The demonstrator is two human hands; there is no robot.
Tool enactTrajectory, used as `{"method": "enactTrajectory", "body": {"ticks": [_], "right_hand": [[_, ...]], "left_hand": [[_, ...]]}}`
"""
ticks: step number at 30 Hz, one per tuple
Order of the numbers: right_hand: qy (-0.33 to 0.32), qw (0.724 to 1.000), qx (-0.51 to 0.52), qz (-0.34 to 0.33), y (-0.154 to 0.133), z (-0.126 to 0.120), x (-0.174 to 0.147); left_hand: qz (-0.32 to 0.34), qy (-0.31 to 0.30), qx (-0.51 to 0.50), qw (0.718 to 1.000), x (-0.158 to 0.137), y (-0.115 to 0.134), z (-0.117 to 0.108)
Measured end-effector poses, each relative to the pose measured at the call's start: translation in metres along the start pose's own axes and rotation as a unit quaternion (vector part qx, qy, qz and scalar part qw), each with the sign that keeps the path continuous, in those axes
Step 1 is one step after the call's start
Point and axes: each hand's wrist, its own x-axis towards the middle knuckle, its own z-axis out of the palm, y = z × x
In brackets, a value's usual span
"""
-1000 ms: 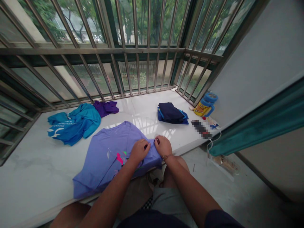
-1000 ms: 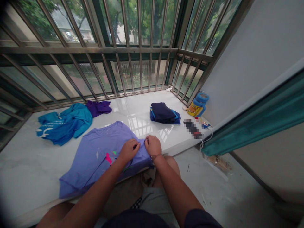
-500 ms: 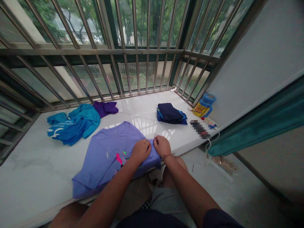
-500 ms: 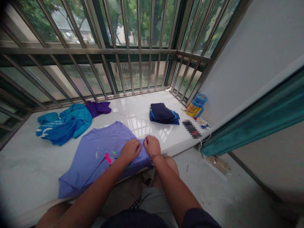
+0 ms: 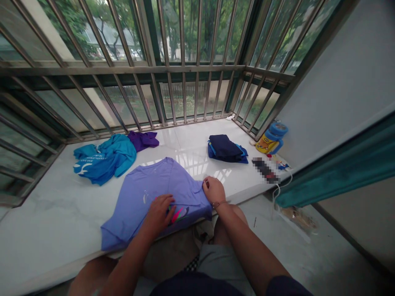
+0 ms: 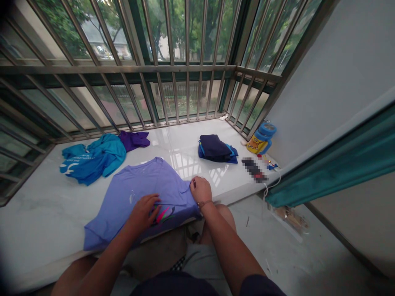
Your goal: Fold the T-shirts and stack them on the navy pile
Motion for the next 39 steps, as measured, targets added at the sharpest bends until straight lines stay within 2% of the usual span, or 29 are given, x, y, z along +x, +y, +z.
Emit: {"method": "enactTrajectory", "body": {"ticks": [5,8,14,17,20,22,26,30,39], "right_hand": [[0.008,1.000,-0.003,-0.007,0.001,0.001,-0.001],[0.005,1.000,-0.003,-0.002,0.003,0.002,0.000],[-0.013,1.000,-0.010,-0.017,-0.005,-0.010,0.000],[-0.037,0.994,-0.005,-0.104,-0.027,-0.017,-0.014],[-0.080,0.973,-0.021,-0.217,-0.060,-0.016,-0.034],[-0.110,0.962,-0.047,-0.245,-0.080,-0.009,-0.045],[-0.147,0.951,-0.087,-0.258,-0.103,0.007,-0.049],[-0.138,0.949,-0.111,-0.259,-0.110,0.017,-0.038],[-0.120,0.944,-0.084,-0.295,-0.128,0.012,-0.032]], "left_hand": [[-0.106,0.034,0.102,0.989,-0.054,-0.062,-0.031],[-0.151,0.019,0.145,0.978,-0.071,-0.079,-0.038],[-0.179,-0.022,0.171,0.969,-0.071,-0.073,-0.034],[-0.181,-0.020,0.170,0.968,-0.067,-0.068,-0.035],[-0.182,-0.017,0.172,0.968,-0.067,-0.066,-0.036],[-0.184,-0.016,0.171,0.968,-0.067,-0.066,-0.036],[-0.186,-0.013,0.169,0.968,-0.067,-0.066,-0.035],[-0.183,-0.008,0.163,0.970,-0.066,-0.065,-0.035],[-0.179,0.008,0.161,0.971,-0.065,-0.063,-0.034]]}}
